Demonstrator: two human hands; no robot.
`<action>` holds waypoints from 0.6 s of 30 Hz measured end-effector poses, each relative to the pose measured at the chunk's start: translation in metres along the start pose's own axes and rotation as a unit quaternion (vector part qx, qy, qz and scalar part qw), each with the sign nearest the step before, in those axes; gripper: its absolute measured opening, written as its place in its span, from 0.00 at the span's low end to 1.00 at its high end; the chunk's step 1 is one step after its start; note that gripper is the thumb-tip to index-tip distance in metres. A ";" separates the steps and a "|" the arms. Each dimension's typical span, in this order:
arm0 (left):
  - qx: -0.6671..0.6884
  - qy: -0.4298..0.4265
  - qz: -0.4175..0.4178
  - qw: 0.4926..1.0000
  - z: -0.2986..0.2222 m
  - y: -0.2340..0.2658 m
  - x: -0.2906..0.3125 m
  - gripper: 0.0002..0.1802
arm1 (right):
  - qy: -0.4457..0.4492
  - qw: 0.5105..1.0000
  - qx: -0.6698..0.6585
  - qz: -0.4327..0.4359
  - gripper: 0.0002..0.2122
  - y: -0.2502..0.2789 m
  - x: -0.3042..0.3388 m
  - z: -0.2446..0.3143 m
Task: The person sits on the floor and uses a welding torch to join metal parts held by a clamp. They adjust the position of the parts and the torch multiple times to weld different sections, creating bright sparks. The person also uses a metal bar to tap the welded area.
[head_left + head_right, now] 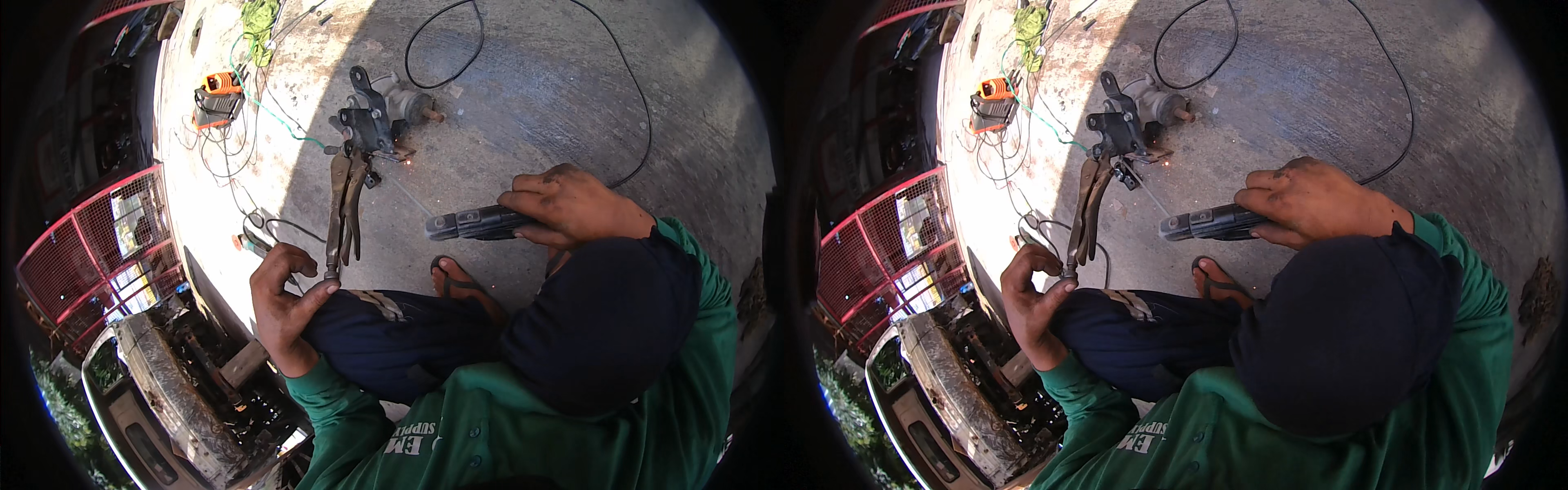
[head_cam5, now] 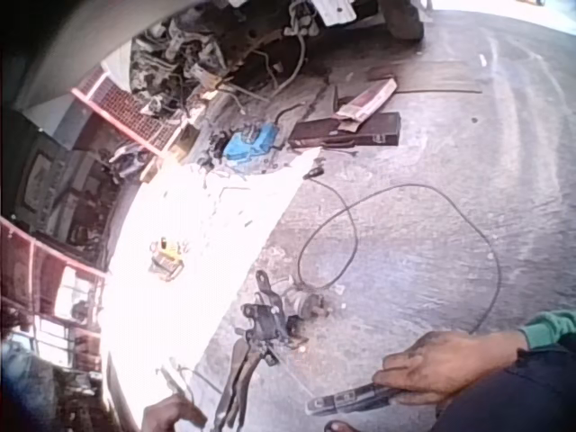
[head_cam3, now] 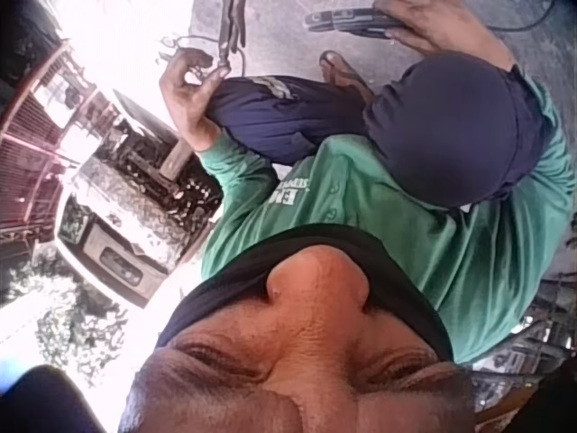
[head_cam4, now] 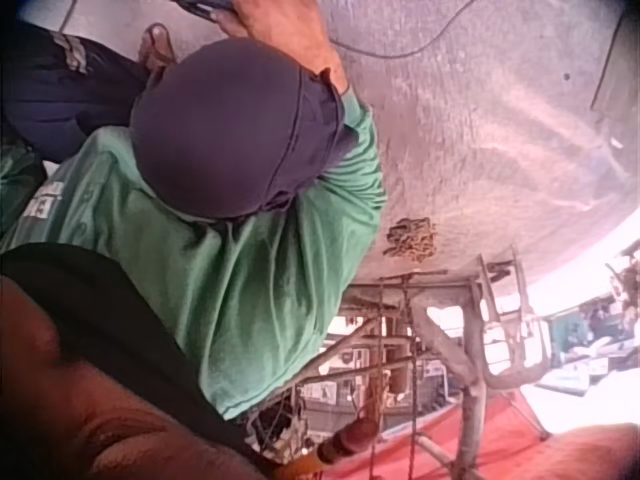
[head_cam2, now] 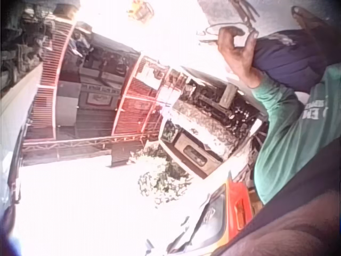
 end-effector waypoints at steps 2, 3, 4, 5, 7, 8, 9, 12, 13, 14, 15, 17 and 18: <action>0.002 0.000 0.000 1.000 0.000 0.000 0.000 0.26 | -0.005 1.000 0.000 0.000 0.18 0.000 0.000 0.001; 0.002 -0.001 0.000 1.000 0.001 0.000 0.000 0.26 | -0.007 1.000 -0.002 -0.001 0.18 0.000 -0.001 0.001; 0.003 -0.003 -0.001 1.000 0.001 0.000 0.001 0.26 | -0.009 1.000 -0.004 -0.002 0.18 0.000 -0.001 0.001; 0.003 -0.004 0.000 1.000 0.001 0.000 0.000 0.26 | -0.010 1.000 -0.002 -0.002 0.18 0.000 -0.001 0.000; 0.002 -0.006 0.001 1.000 0.002 0.000 0.000 0.26 | -0.011 1.000 0.002 -0.001 0.18 0.000 0.000 0.000; 0.003 -0.007 0.000 1.000 0.003 0.000 0.000 0.26 | -0.010 1.000 0.002 -0.002 0.18 0.000 0.000 0.000; 0.004 -0.007 -0.001 1.000 0.003 0.000 0.000 0.26 | -0.008 1.000 0.002 -0.003 0.18 0.000 -0.001 0.000; 0.002 -0.007 -0.002 1.000 0.003 0.000 0.000 0.26 | -0.008 1.000 0.003 -0.010 0.18 0.000 -0.001 0.001; 0.001 -0.006 -0.002 1.000 0.003 0.000 0.000 0.26 | -0.009 1.000 0.003 -0.013 0.18 0.000 -0.001 0.001; 0.000 -0.006 -0.001 1.000 0.002 0.000 0.000 0.26 | -0.011 1.000 -0.003 -0.007 0.18 0.001 -0.002 0.001; -0.001 -0.005 0.000 1.000 0.002 0.000 -0.001 0.26 | -0.014 1.000 -0.010 0.000 0.17 0.001 -0.003 0.000; -0.003 -0.004 0.002 1.000 0.001 0.000 -0.001 0.26 | -0.019 1.000 -0.017 0.008 0.17 0.002 -0.004 0.000; -0.004 -0.004 0.003 1.000 0.001 0.000 -0.001 0.26 | -0.021 1.000 -0.018 0.011 0.17 0.002 -0.005 0.000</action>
Point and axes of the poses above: each hand's wrist, its own x-axis away from the middle knuckle, its own y-axis out of the back of the hand, z = x × y, the point moved 3 cm from there along -x, towards the middle knuckle, and after that the axes turned 3 degrees about -y, right-handed, at the moved point
